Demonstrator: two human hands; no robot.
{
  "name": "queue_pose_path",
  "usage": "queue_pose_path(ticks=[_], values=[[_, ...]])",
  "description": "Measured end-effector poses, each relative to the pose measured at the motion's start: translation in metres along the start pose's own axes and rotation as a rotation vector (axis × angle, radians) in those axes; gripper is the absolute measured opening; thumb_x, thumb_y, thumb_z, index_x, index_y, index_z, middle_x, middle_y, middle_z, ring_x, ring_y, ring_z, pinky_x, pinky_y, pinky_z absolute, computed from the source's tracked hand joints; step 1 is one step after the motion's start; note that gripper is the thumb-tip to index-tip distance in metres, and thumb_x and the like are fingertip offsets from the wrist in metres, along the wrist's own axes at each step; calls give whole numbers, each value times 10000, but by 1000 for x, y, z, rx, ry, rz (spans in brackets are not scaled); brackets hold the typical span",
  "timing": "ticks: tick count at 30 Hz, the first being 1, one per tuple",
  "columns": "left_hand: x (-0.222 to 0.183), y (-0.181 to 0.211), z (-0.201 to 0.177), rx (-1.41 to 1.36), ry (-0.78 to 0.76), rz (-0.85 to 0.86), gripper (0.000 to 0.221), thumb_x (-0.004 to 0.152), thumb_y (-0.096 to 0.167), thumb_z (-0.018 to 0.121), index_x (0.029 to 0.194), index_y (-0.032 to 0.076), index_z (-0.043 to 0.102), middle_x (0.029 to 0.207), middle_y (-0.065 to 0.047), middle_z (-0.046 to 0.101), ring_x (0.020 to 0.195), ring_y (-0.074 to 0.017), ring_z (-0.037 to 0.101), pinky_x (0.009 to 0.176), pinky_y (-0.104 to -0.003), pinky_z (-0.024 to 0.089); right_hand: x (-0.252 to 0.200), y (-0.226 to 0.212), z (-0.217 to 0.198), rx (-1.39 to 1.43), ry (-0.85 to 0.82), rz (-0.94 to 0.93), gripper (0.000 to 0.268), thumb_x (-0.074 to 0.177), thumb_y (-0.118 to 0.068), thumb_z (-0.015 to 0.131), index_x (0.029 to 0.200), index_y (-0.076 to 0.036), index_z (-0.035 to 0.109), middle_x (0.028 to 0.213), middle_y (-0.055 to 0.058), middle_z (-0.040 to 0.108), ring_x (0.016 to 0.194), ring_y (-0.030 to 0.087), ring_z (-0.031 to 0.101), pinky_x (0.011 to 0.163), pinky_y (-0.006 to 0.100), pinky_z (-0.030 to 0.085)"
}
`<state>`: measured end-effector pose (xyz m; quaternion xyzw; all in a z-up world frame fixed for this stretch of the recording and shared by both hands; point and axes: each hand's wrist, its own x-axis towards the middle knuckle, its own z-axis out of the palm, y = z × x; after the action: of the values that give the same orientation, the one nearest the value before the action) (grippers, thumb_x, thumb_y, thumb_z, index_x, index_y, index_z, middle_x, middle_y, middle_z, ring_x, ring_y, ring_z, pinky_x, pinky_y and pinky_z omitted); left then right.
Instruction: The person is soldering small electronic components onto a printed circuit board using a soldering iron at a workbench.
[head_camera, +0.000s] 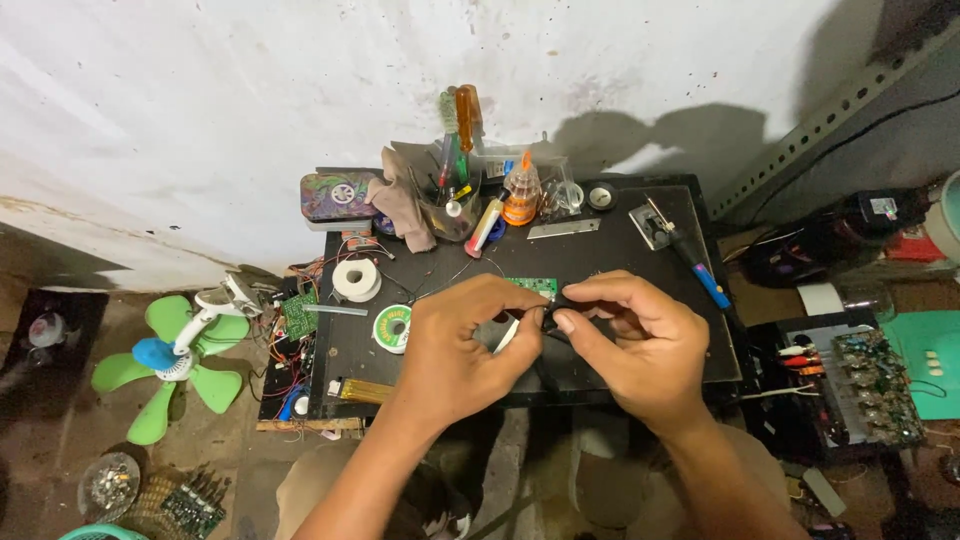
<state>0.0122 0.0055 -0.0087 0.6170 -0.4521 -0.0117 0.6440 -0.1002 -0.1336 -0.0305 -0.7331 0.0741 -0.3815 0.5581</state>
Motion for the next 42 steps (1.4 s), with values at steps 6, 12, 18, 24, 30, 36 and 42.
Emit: queue_pose_path(ticks=[6,12,18,24,30,36,42], values=[[-6,-12,4,56,44,32,108,838,-19,737,898,48,797,774,-84,761,743,-165,730,682,-268,581,-1,4,-1,-16,1,-23,181,816,59,800,987,79,742,845,158,755,735,128,678,693,278,600],[-6,-26,7,226,111,119,99,822,22,773,912,54,799,765,-82,758,690,-193,739,662,-248,580,-4,10,1,7,23,-12,182,817,77,798,988,91,737,853,159,748,758,137,712,692,291,613],[-4,-27,6,103,188,-159,87,783,122,888,805,110,805,608,-24,738,554,-138,695,559,-248,560,-2,19,8,198,166,237,323,837,121,732,1156,134,684,926,246,752,791,225,751,708,365,669],[-6,-37,36,-283,228,-450,288,870,118,814,1124,-11,775,909,-171,776,868,-170,677,736,-343,591,-4,45,19,673,351,540,195,909,72,671,1104,73,670,940,191,749,865,255,761,777,298,631],[-8,-51,51,-348,228,-585,385,867,173,830,1194,-20,767,960,-158,705,898,-196,633,806,-372,582,-11,60,24,696,346,586,231,907,2,715,1129,39,662,922,131,718,789,219,700,654,264,570],[-10,-62,53,-453,246,-405,250,912,69,775,1136,-43,774,851,-192,753,792,-213,708,757,-363,581,-6,49,22,501,301,356,280,890,13,738,1146,101,668,921,199,721,775,240,717,610,281,596],[-11,-59,40,-492,232,-352,257,890,95,796,1102,-50,789,895,-227,771,842,-212,680,745,-382,577,-4,23,17,112,230,-5,159,879,82,728,1027,134,702,906,208,698,723,238,732,606,324,644]])
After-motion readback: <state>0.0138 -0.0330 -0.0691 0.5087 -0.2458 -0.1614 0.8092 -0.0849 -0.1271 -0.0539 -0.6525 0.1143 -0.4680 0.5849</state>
